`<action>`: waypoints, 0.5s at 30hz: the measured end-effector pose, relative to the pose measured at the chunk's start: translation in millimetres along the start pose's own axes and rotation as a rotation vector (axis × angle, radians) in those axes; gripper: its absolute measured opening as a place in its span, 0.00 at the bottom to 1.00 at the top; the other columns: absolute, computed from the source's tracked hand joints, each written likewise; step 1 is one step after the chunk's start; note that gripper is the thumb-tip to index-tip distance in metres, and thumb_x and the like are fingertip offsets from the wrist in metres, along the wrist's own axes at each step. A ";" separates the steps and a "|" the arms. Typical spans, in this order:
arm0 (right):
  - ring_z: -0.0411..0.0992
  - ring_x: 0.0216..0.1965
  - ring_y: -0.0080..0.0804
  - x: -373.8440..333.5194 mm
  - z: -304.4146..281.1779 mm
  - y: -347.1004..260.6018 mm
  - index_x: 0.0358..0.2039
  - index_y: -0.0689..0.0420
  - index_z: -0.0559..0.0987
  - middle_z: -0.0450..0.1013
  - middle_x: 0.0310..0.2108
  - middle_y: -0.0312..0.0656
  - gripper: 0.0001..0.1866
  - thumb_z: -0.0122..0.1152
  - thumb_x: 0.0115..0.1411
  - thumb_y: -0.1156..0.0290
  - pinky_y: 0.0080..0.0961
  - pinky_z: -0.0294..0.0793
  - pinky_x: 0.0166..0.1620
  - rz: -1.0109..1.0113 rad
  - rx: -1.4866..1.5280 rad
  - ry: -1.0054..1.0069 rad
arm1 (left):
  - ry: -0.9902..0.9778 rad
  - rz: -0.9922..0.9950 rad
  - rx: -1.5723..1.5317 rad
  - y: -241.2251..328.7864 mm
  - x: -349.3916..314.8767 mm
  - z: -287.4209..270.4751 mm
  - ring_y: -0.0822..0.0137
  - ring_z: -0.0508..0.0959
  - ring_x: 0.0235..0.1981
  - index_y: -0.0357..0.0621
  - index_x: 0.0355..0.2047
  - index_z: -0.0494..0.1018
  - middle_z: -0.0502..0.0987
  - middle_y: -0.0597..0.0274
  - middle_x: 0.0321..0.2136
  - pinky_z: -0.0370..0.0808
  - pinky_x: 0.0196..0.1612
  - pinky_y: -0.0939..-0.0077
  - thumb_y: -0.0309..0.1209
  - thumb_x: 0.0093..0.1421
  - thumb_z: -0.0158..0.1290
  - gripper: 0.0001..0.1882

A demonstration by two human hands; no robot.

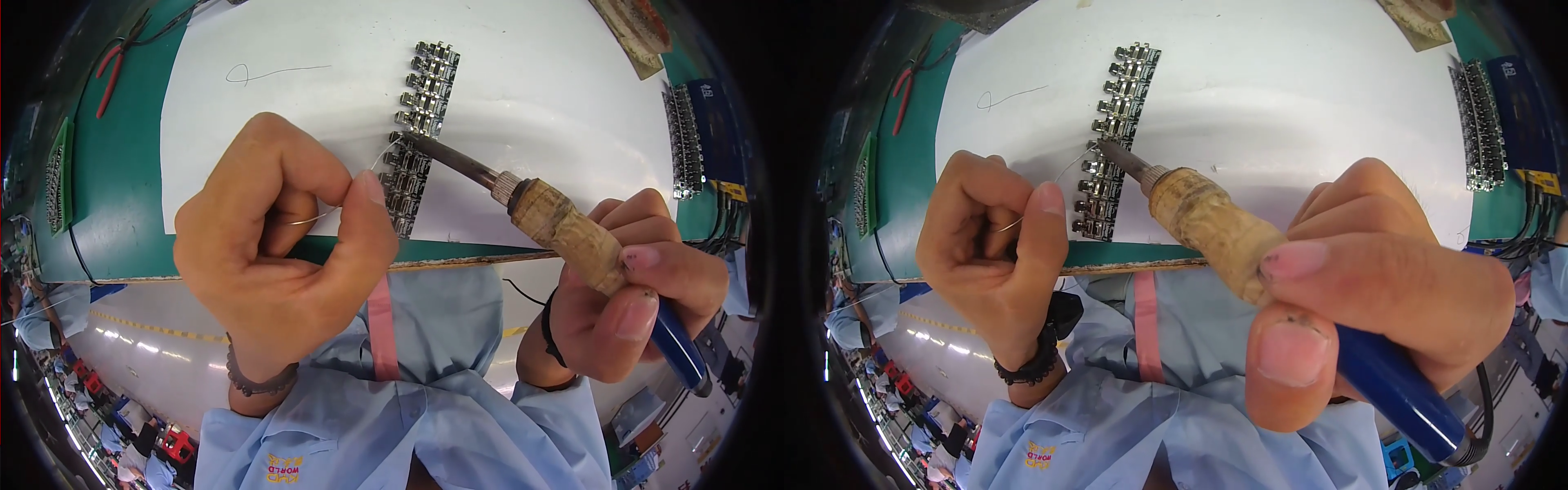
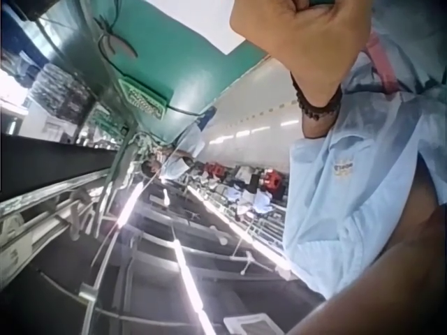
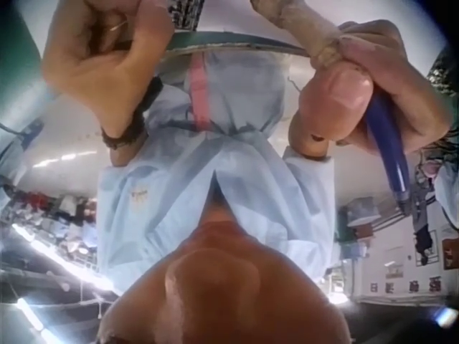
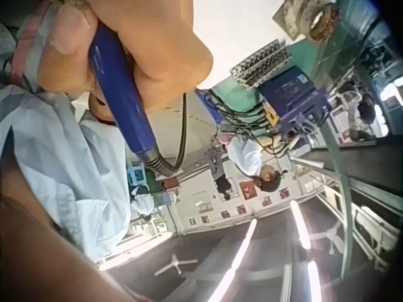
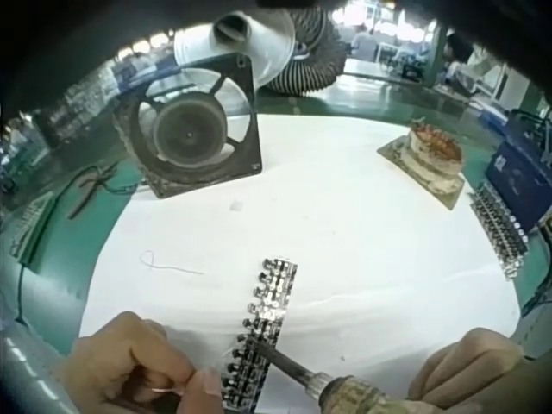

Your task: Soldering components or wires onto a terminal block at a factory workbench.

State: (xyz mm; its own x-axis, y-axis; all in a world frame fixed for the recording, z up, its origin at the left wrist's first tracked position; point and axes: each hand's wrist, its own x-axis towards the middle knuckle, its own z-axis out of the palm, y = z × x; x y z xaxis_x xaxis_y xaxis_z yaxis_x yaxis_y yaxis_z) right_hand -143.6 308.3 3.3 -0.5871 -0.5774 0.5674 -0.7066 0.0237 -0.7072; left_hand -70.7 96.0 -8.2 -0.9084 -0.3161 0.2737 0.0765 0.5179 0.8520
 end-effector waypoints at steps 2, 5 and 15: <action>0.58 0.16 0.23 0.8 0.2 0.2 0.35 0.60 0.67 0.64 0.14 0.41 0.12 0.53 0.58 0.65 0.20 0.57 0.20 -0.001 -0.002 -0.020 | 0.004 -0.040 -0.008 0.5 -0.3 1.0 0.84 0.49 0.17 0.41 0.21 0.65 0.57 0.77 0.15 0.45 0.23 0.87 0.16 0.49 0.55 0.10; 0.58 0.16 0.23 0.8 2.3 0.6 0.35 0.60 0.67 0.64 0.14 0.41 0.12 0.52 0.58 0.65 0.20 0.57 0.20 -0.008 -0.001 -0.002 | -0.002 -0.021 0.007 -1.4 -0.4 1.1 0.84 0.49 0.18 0.41 0.21 0.65 0.57 0.77 0.16 0.44 0.23 0.87 0.15 0.49 0.55 0.10; 0.57 0.16 0.23 -7.6 10.7 8.7 0.34 0.60 0.66 0.63 0.14 0.41 0.11 0.50 0.59 0.64 0.20 0.56 0.20 -0.080 -0.014 0.134 | 0.122 0.058 -0.098 -6.4 -0.6 -5.0 0.85 0.49 0.18 0.41 0.22 0.65 0.55 0.77 0.16 0.44 0.22 0.86 0.16 0.50 0.55 0.10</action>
State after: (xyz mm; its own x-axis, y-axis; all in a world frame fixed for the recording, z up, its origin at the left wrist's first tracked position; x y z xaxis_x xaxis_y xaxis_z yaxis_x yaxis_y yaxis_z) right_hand -141.1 304.2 -11.7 -0.5759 -0.4635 0.6734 -0.7579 -0.0059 -0.6523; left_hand -68.6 89.0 -11.6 -0.8451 -0.3852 0.3708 0.1725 0.4601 0.8710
